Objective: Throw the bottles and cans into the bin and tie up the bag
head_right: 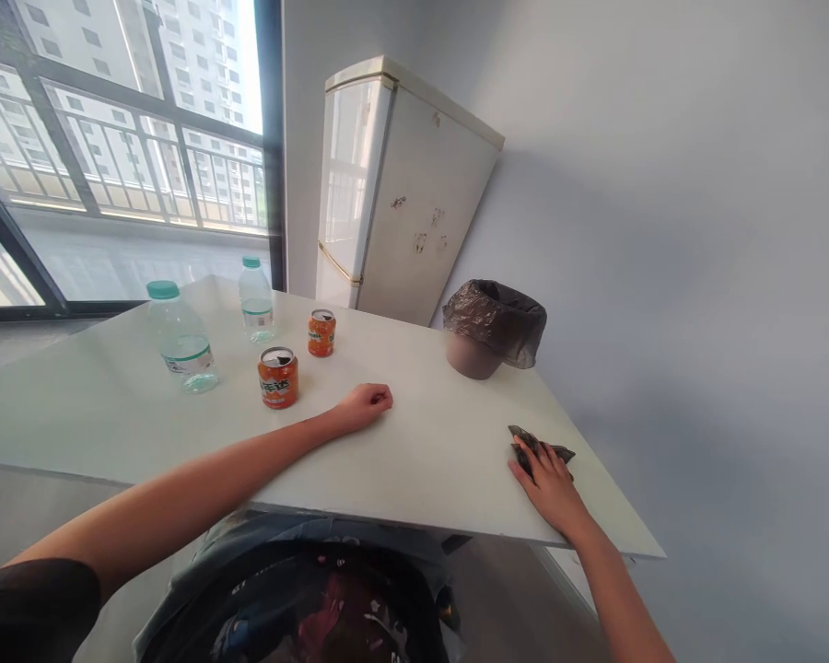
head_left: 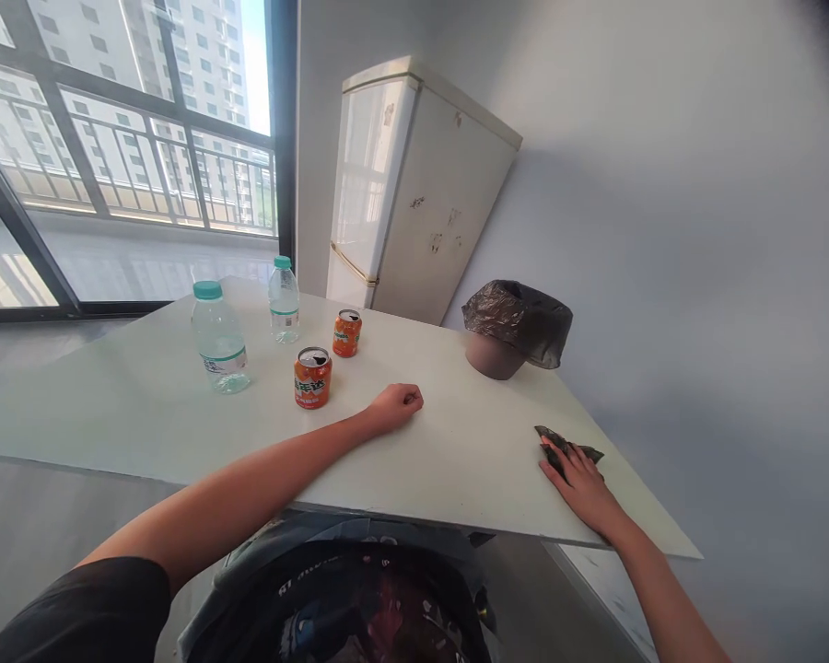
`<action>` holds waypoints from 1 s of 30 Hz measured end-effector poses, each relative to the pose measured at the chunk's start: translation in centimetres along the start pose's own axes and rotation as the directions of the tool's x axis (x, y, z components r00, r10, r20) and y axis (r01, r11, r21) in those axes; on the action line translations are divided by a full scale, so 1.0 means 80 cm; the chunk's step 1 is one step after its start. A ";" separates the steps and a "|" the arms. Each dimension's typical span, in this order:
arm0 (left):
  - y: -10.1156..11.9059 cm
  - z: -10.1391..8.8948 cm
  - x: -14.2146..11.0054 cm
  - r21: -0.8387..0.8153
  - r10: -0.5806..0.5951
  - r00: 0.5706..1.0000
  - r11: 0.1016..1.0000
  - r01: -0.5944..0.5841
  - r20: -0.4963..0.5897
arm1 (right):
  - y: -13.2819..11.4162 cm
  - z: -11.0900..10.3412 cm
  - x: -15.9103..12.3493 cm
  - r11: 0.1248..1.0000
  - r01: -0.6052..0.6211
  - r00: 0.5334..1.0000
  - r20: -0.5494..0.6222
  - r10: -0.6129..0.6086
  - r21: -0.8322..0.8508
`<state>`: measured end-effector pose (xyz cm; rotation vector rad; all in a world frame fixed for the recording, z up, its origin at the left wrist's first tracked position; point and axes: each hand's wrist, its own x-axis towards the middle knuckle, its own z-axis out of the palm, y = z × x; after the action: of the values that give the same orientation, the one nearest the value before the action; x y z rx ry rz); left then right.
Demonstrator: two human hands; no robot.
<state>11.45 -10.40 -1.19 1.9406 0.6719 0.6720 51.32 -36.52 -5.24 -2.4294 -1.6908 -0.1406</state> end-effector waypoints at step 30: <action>0.010 -0.002 -0.001 0.078 -0.043 0.998 0.996 0.038 0.053 | -0.212 -0.218 0.308 0.990 0.008 0.963 -0.266 -0.045 -0.140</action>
<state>11.44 -10.71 -0.42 2.0033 0.7103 0.5732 44.45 -11.58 17.81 -2.3513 -1.6394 -0.5825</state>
